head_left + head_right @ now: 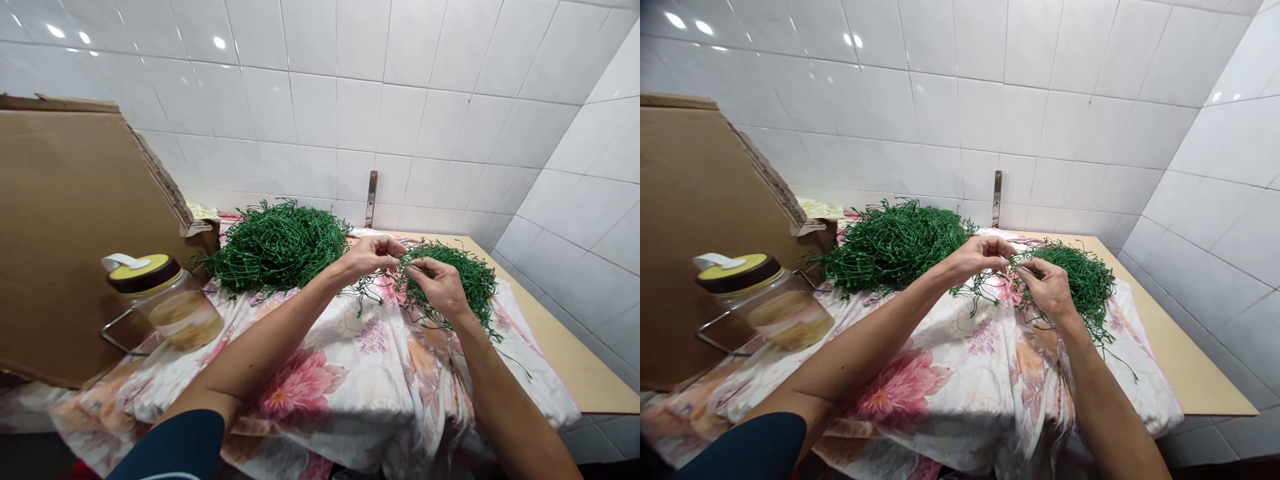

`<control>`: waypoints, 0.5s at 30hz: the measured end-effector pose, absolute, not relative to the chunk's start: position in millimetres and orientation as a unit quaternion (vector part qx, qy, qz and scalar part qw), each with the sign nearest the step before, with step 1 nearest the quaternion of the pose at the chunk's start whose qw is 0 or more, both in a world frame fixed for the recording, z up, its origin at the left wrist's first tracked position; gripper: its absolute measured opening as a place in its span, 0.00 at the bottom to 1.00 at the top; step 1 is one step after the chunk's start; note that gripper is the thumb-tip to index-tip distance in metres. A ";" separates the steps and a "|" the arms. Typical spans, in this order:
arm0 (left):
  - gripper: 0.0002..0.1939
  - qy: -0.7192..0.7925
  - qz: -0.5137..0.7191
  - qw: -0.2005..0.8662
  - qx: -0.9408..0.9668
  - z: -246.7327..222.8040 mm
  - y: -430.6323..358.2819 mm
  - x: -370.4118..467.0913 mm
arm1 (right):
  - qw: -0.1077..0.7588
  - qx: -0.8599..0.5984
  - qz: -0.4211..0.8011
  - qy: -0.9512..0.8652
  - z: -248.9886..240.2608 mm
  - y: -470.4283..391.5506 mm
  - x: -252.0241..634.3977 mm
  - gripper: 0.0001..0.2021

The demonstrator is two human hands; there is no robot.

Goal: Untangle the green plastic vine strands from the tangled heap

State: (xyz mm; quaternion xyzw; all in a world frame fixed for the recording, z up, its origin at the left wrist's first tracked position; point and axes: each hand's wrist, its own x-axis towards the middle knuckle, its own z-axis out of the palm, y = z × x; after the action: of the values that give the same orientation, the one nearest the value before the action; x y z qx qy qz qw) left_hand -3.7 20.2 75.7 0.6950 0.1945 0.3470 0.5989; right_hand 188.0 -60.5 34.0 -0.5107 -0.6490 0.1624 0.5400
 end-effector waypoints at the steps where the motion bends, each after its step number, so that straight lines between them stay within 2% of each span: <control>1: 0.15 0.201 0.345 0.591 0.701 75.2 20.4 -3.6 | 0.541 -0.510 0.165 -0.648 34.2 -60.6 187.9 0.15; 15: 0.12 0.275 0.366 0.536 0.709 69.5 24.8 -0.4 | 0.557 -0.514 0.159 -0.633 39.7 -67.9 186.1 0.16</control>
State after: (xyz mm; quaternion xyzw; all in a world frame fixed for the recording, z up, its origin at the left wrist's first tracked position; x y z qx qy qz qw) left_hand -0.4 24.8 69.5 0.7090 0.2751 0.3660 0.5364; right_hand 186.1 -67.9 39.7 -0.5138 -0.6332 0.1592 0.5565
